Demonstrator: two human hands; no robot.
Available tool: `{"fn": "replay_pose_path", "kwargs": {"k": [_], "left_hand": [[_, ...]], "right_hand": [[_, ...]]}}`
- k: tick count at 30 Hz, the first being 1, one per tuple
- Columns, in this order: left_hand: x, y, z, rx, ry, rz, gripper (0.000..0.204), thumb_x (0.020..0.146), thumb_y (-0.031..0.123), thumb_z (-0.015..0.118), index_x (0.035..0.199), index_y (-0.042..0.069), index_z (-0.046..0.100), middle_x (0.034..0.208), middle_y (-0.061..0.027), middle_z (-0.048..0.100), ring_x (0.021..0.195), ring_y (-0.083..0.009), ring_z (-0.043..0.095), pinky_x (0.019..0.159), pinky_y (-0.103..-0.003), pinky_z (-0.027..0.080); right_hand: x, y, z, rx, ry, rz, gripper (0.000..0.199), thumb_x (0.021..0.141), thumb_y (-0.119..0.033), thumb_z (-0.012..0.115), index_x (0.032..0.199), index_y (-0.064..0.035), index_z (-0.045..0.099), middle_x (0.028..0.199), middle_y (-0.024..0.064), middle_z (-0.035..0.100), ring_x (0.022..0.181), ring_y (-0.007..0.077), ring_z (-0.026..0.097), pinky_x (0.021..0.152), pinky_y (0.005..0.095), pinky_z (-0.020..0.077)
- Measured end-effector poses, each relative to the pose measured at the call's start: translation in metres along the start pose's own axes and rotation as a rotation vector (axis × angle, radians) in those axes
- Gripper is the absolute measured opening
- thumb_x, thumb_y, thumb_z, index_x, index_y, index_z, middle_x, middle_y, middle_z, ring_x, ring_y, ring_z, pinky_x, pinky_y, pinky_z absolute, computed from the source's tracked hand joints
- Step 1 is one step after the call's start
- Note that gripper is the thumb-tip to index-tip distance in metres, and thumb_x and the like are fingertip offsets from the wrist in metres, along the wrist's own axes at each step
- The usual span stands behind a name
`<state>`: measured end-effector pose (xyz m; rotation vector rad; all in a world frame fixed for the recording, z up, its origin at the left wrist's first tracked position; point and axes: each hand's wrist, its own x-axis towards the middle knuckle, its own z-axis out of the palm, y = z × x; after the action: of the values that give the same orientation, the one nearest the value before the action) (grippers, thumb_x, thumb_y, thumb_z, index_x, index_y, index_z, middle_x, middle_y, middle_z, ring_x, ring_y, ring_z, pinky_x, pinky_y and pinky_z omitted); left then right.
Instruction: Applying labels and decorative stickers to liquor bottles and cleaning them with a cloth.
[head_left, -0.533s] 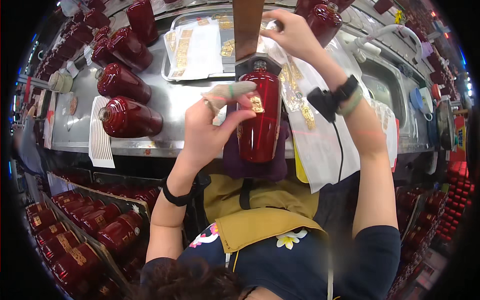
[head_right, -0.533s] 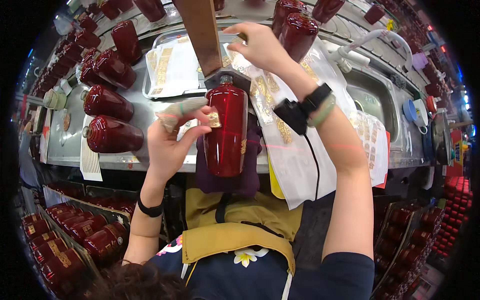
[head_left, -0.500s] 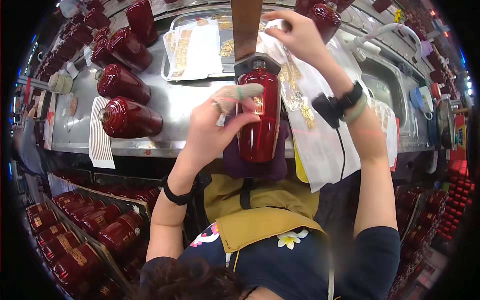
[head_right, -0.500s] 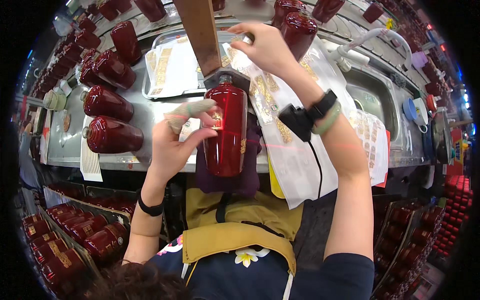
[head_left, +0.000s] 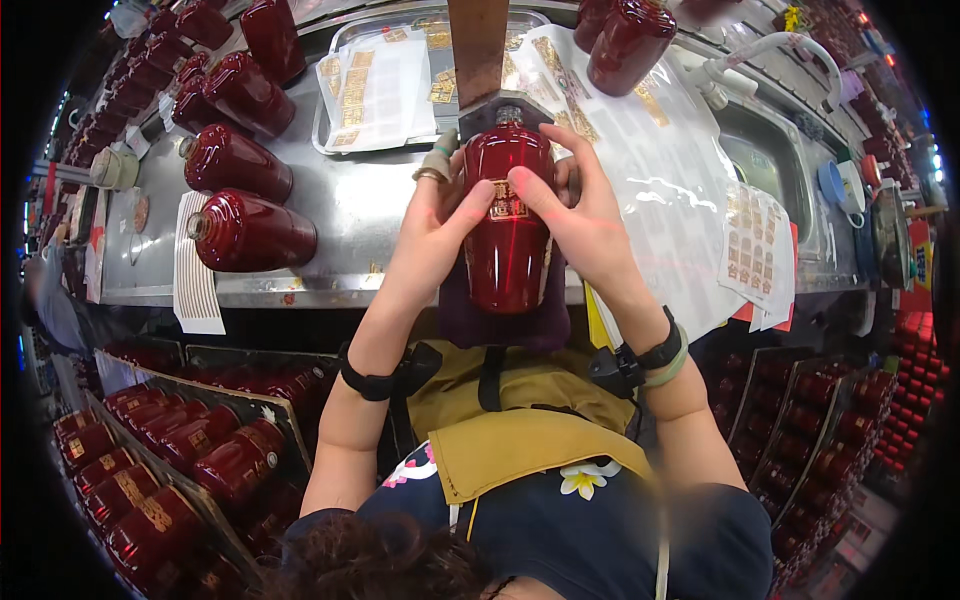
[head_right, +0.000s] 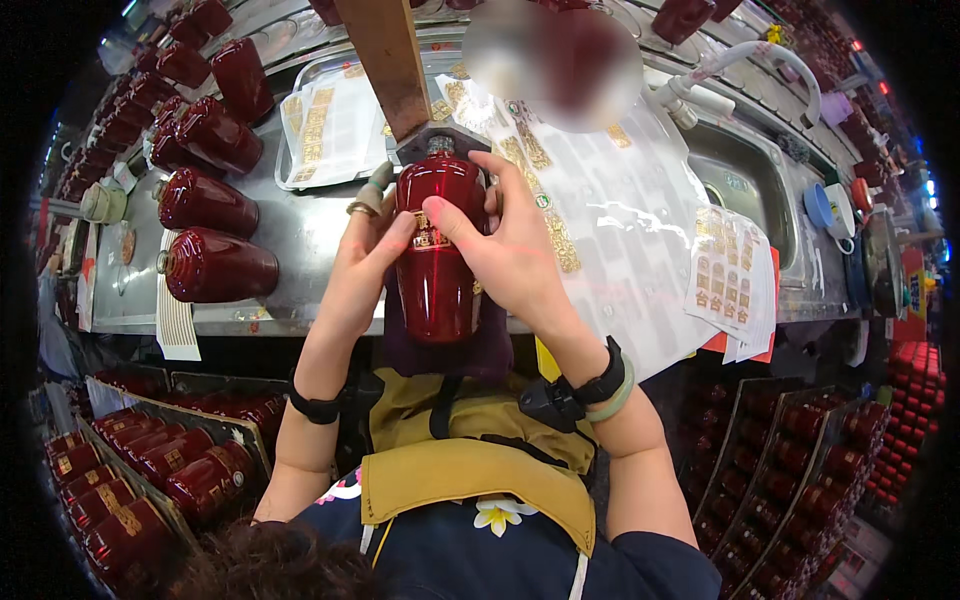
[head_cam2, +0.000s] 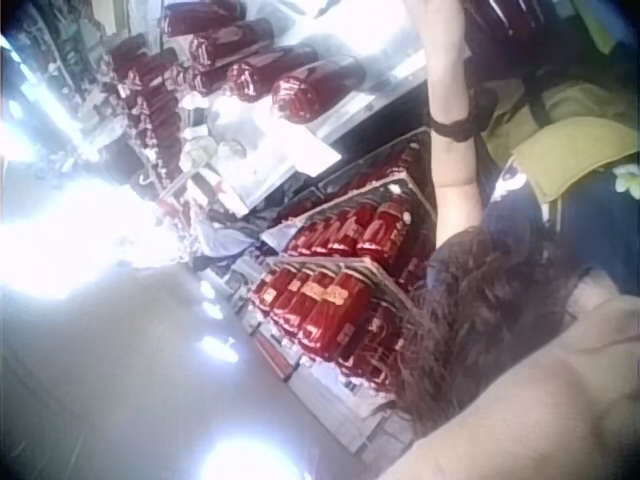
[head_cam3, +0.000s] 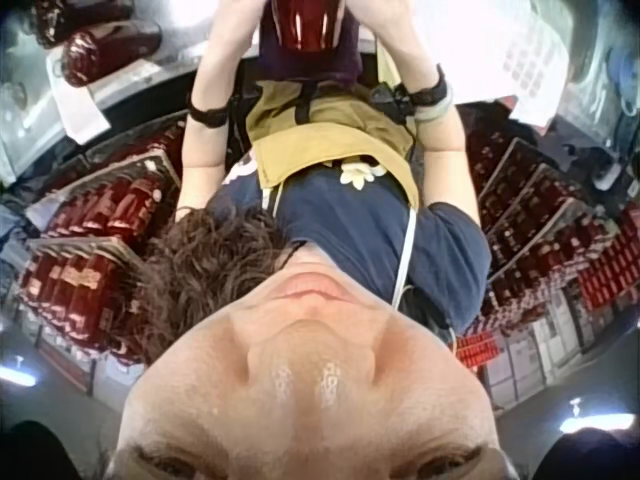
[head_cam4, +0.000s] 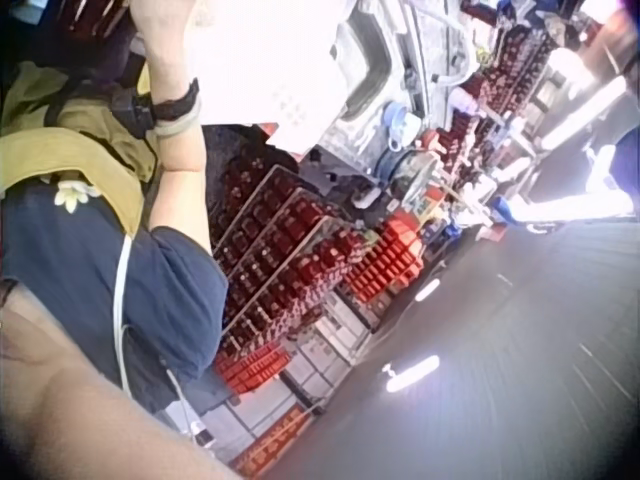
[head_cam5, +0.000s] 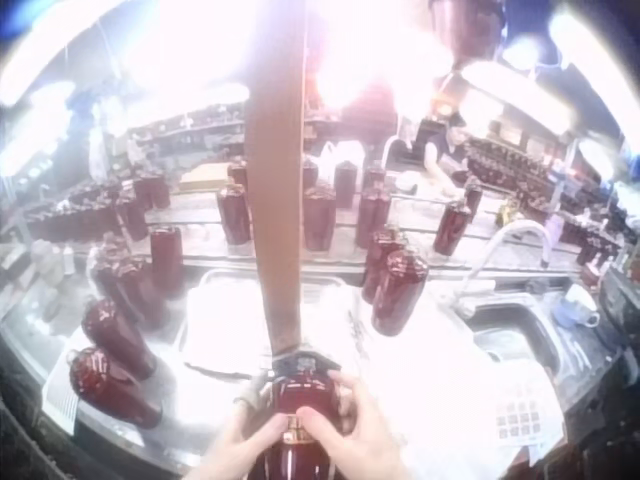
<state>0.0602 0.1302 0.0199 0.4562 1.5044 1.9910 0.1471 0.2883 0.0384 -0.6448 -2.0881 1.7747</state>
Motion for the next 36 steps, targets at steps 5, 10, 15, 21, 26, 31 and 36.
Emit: {"fn": "replay_pose_path", "kwargs": {"k": [5, 10, 15, 21, 26, 31, 36], "left_hand": [[0.004, -0.002, 0.004, -0.008, -0.043, -0.046, 0.073, 0.106, 0.020, 0.066, 0.164, -0.003, 0.027, 0.153, -0.0165, 0.050, 0.136, -0.0192, 0.054, 0.114, -0.034, 0.045], [0.003, -0.006, 0.004, 0.078, 0.026, -0.052, 0.067, 0.105, 0.017, 0.067, 0.160, -0.004, 0.035, 0.140, -0.0141, 0.061, 0.125, -0.0185, 0.062, 0.107, -0.032, 0.050], [0.000, -0.006, 0.008, -0.118, -0.004, -0.078, 0.057, 0.110, 0.013, 0.056, 0.161, 0.000, 0.034, 0.148, -0.0147, 0.057, 0.129, -0.0219, 0.061, 0.107, -0.036, 0.052], [-0.006, 0.028, 0.004, 0.312, 0.229, 0.213, 0.048, 0.112, 0.017, 0.049, 0.155, -0.004, 0.043, 0.157, -0.0189, 0.051, 0.145, -0.0249, 0.048, 0.125, -0.042, 0.032], [-0.017, 0.164, 0.010, 0.603, -0.010, 1.050, 0.053, 0.111, 0.021, 0.043, 0.156, -0.008, 0.038, 0.160, -0.0230, 0.046, 0.153, -0.0349, 0.038, 0.126, -0.047, 0.032], [-0.042, 0.177, 0.075, 0.916, -0.283, 1.233, 0.050, 0.111, 0.021, 0.043, 0.152, -0.007, 0.040, 0.155, -0.0208, 0.048, 0.149, -0.0333, 0.040, 0.124, -0.047, 0.033], [-0.056, 0.131, 0.108, 0.951, -0.338, 1.179, 0.046, 0.111, 0.021, 0.043, 0.149, -0.005, 0.042, 0.150, -0.0187, 0.049, 0.144, -0.0318, 0.042, 0.121, -0.048, 0.035]], "right_hand": [[-0.003, 0.009, -0.003, 0.181, -0.047, 0.074, 0.070, 0.092, -0.023, 0.083, 0.151, -0.0051, 0.051, 0.087, -0.0045, 0.051, 0.076, 0.0039, 0.046, 0.066, 0.0223, 0.0407], [-0.009, 0.008, -0.003, 0.114, -0.011, 0.035, 0.063, 0.096, -0.013, 0.079, 0.153, -0.0077, 0.052, 0.090, -0.0042, 0.052, 0.086, 0.0053, 0.056, 0.078, 0.0225, 0.0481], [-0.008, 0.010, -0.005, 0.246, -0.077, 0.158, 0.064, 0.096, -0.024, 0.079, 0.155, -0.0162, 0.054, 0.090, -0.0018, 0.055, 0.086, 0.0071, 0.054, 0.078, 0.0250, 0.0469], [-0.016, 0.018, -0.020, 0.187, -0.004, -0.013, 0.057, 0.102, -0.027, 0.073, 0.153, -0.0128, 0.053, 0.088, -0.0053, 0.057, 0.081, 0.0031, 0.051, 0.074, 0.0218, 0.0423], [-0.038, 0.020, -0.027, 0.133, 0.063, -0.077, 0.051, 0.102, -0.027, 0.072, 0.148, -0.0110, 0.058, 0.092, -0.0046, 0.058, 0.076, 0.0031, 0.049, 0.070, 0.0222, 0.0414], [-0.056, 0.011, -0.042, 0.176, 0.007, -0.013, 0.046, 0.103, -0.028, 0.070, 0.144, -0.0089, 0.060, 0.090, -0.0039, 0.056, 0.079, 0.0047, 0.049, 0.073, 0.0232, 0.0415], [-0.057, 0.007, -0.053, 0.241, -0.037, -0.061, 0.041, 0.106, -0.023, 0.067, 0.143, -0.0065, 0.060, 0.092, -0.0060, 0.053, 0.078, 0.0019, 0.047, 0.072, 0.0209, 0.0402]]}}
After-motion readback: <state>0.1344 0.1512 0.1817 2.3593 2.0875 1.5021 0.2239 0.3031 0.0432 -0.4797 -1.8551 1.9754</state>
